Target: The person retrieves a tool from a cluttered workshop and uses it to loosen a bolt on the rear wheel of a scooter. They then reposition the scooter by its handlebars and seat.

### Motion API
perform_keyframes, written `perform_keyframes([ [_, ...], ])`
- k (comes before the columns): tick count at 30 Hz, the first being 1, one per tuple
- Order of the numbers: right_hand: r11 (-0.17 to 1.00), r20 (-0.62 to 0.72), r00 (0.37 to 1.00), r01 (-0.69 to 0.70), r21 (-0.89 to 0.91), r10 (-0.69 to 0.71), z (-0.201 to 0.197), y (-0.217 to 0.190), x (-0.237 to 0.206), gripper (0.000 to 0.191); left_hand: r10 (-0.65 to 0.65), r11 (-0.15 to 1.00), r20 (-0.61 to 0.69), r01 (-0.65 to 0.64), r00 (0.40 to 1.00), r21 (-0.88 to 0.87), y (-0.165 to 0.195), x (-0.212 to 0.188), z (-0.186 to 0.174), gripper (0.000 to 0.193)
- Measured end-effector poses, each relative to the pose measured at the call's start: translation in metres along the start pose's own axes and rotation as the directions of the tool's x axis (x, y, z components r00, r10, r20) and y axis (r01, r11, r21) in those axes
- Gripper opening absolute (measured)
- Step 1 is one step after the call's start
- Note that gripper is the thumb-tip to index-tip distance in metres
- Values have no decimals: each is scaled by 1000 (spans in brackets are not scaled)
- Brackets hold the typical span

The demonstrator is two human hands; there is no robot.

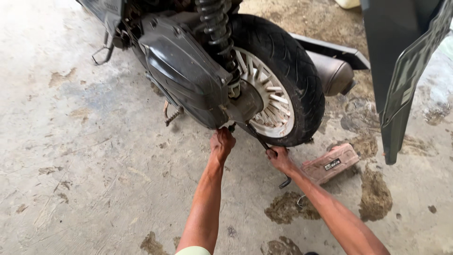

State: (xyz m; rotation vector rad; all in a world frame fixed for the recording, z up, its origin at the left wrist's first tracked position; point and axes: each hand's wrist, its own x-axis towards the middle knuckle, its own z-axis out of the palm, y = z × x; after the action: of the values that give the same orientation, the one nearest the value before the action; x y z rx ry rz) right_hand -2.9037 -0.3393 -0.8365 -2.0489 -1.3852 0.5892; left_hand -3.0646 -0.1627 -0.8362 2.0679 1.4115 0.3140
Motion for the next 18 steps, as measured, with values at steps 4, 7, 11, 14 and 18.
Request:
perform_keyframes([
  [4,989,-140,989,26,-144,-46,6,6,-4,18,-34,999,30,34,999,3,0,-2,0,27],
  [7,976,-191,982,-43,-213,2,12,10,-6,16,-38,999,35,37,999,29,-2,0,-1,28],
  [11,984,-223,959,172,-43,-177,17,14,-3,23,-61,998,79,59,995,21,-4,3,2,27],
  [14,995,-37,999,31,96,-27,17,15,3,29,-78,997,110,77,991,19,-6,2,3,27],
  [18,999,-88,996,27,-40,-31,14,16,7,28,-75,997,122,73,990,23,-7,2,3,26],
])
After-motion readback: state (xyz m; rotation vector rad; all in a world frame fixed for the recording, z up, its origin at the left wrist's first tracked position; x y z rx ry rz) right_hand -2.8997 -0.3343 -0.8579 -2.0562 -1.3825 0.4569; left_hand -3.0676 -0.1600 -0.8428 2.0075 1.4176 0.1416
